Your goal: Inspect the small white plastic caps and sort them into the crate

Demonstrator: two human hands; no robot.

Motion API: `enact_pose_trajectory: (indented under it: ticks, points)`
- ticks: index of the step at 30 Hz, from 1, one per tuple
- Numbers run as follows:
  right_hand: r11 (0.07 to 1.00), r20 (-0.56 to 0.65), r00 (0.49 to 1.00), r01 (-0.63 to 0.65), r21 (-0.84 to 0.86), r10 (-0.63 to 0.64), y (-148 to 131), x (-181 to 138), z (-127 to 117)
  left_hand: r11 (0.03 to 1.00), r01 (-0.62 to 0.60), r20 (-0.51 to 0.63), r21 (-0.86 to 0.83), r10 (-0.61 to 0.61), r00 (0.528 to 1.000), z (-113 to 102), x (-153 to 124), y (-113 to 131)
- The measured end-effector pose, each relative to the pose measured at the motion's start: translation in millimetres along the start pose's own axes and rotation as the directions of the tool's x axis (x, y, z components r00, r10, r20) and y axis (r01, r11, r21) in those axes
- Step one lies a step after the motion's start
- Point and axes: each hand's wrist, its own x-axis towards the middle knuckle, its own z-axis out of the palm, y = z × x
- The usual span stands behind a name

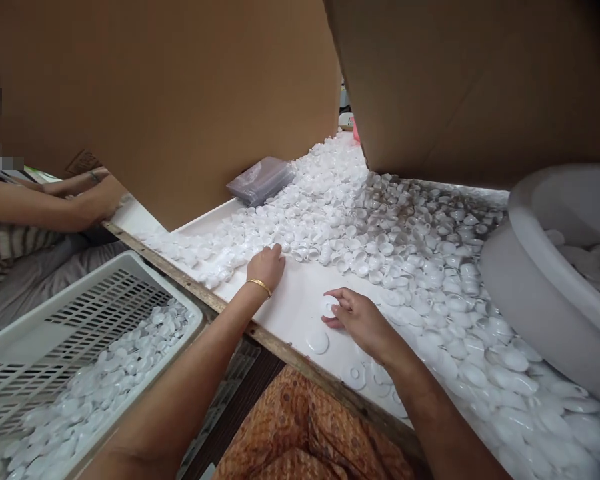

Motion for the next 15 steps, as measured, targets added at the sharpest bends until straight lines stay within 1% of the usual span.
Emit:
enact_pose_trajectory:
  ticks: [2, 3, 4, 5, 6, 7, 8, 9, 11, 13, 15]
  points:
    - [0.997, -0.025, 0.999, -0.018, 0.078, 0.02, -4, 0, 2, 1.0, -0.006, 0.017, -0.03, 0.007, 1.0, -2, -4, 6]
    - [0.994, -0.041, 0.999, -0.026, 0.111, 0.03, -6, 0, 2, 0.994, 0.001, 0.041, -0.107, 0.003, 0.999, -4, -11, 9]
    - [0.99, -0.056, 0.998, -0.03, 0.14, 0.039, -8, 0, 2, 0.972, 0.022, 0.078, -0.235, -0.004, 0.997, -7, -19, 14]
    - [0.986, -0.071, 0.997, -0.031, 0.164, 0.043, -9, 0, 2, 0.917, 0.056, 0.127, -0.394, -0.006, 0.992, -10, -29, 20]
    - [0.983, -0.083, 0.996, -0.027, 0.183, 0.042, -10, 1, 2, 0.83, 0.099, 0.174, -0.549, -0.002, 0.985, -12, -41, 26]
    - [0.98, -0.09, 0.995, -0.019, 0.196, 0.038, -11, 1, 2, 0.73, 0.138, 0.207, -0.669, 0.005, 0.978, -14, -52, 33]
    - [0.978, -0.092, 0.995, -0.011, 0.206, 0.031, -11, 1, 3, 0.651, 0.155, 0.214, -0.743, 0.012, 0.977, -14, -62, 39]
    - [0.977, -0.088, 0.996, -0.004, 0.213, 0.023, -10, 1, 3, 0.616, 0.145, 0.195, -0.774, 0.014, 0.981, -12, -71, 45]
    - [0.974, -0.057, 0.998, 0.015, 0.224, -0.002, -10, 0, 4, 0.61, 0.099, 0.123, -0.786, -0.003, 0.992, -6, -83, 54]
    - [0.972, -0.017, 0.999, 0.049, 0.231, -0.046, -10, -1, 5, 0.617, 0.059, 0.066, -0.785, -0.011, 0.998, 2, -88, 59]
    - [0.97, 0.0, 0.995, 0.098, 0.223, -0.101, -10, -2, 6, 0.611, 0.05, 0.051, -0.79, -0.015, 0.999, 8, -88, 61]
